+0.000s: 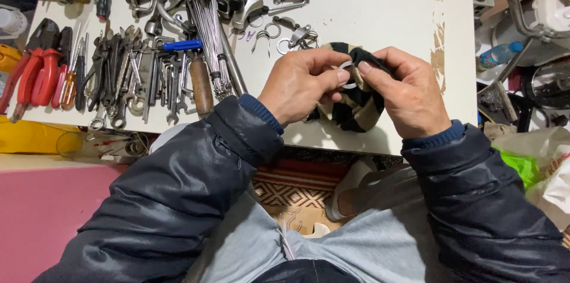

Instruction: A person is cleaning a small metal bicycle component by wiping it with a cloth at a workbench filled with tools.

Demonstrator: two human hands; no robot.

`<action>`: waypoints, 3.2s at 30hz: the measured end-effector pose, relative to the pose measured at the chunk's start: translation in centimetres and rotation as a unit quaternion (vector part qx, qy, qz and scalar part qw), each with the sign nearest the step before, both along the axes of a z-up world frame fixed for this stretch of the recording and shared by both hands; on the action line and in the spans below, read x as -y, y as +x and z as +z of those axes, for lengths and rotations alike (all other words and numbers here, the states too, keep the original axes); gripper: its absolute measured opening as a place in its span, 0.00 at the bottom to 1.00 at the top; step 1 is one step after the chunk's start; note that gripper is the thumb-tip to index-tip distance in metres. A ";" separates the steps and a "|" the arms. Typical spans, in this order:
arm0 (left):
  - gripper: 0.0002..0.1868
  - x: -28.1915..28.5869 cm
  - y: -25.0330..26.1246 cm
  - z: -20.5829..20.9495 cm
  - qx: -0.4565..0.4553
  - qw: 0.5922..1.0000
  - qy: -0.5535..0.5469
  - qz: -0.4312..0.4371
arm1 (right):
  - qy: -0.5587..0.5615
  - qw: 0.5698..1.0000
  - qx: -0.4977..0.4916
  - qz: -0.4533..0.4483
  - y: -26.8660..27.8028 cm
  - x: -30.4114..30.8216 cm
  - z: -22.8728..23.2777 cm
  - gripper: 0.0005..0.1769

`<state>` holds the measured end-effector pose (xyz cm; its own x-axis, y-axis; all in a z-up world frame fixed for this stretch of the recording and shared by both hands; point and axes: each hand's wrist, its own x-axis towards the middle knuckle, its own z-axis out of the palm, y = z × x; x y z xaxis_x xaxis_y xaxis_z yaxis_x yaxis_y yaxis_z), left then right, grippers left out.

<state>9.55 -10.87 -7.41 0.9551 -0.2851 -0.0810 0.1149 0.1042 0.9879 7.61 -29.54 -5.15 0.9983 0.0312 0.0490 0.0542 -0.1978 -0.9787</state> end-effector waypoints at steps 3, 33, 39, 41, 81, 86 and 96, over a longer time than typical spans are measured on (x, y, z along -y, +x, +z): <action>0.16 0.1 0.0 0.0 -0.001 1.000 0.005 -0.009 | -0.012 1.000 -0.010 0.007 -0.2 0.1 0.3 0.04; 0.12 -0.7 0.0 2.2 -0.024 0.999 -0.010 0.035 | 0.056 0.997 -0.019 0.046 0.2 1.6 0.3 0.08; 0.08 -0.7 -0.1 1.8 -0.062 0.998 -0.026 0.016 | -0.084 0.992 0.036 0.087 -0.8 -0.3 1.0 0.14; 0.08 -0.7 -0.1 1.9 -0.084 0.996 -0.030 0.004 | -0.084 0.994 0.027 0.070 -0.5 0.3 0.7 0.10; 0.09 -0.5 0.0 2.3 -0.176 0.983 -0.052 -0.023 | -0.052 0.997 0.048 0.014 -0.6 1.3 1.1 0.14; 0.05 -0.6 -0.3 1.5 -0.188 0.972 -0.138 -0.034 | -0.044 0.997 0.049 0.046 -1.0 0.5 0.7 0.14; 0.16 -0.6 -0.6 0.8 -0.179 0.975 -0.127 -0.025 | 0.088 0.995 0.024 -0.041 -0.1 -0.4 -0.3 0.11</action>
<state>8.94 -10.26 -6.57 0.8630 -0.3846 -0.3275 0.4590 0.3264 0.8263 7.53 -29.13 -5.48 0.9935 -0.0642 0.0936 0.0919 -0.0286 -0.9954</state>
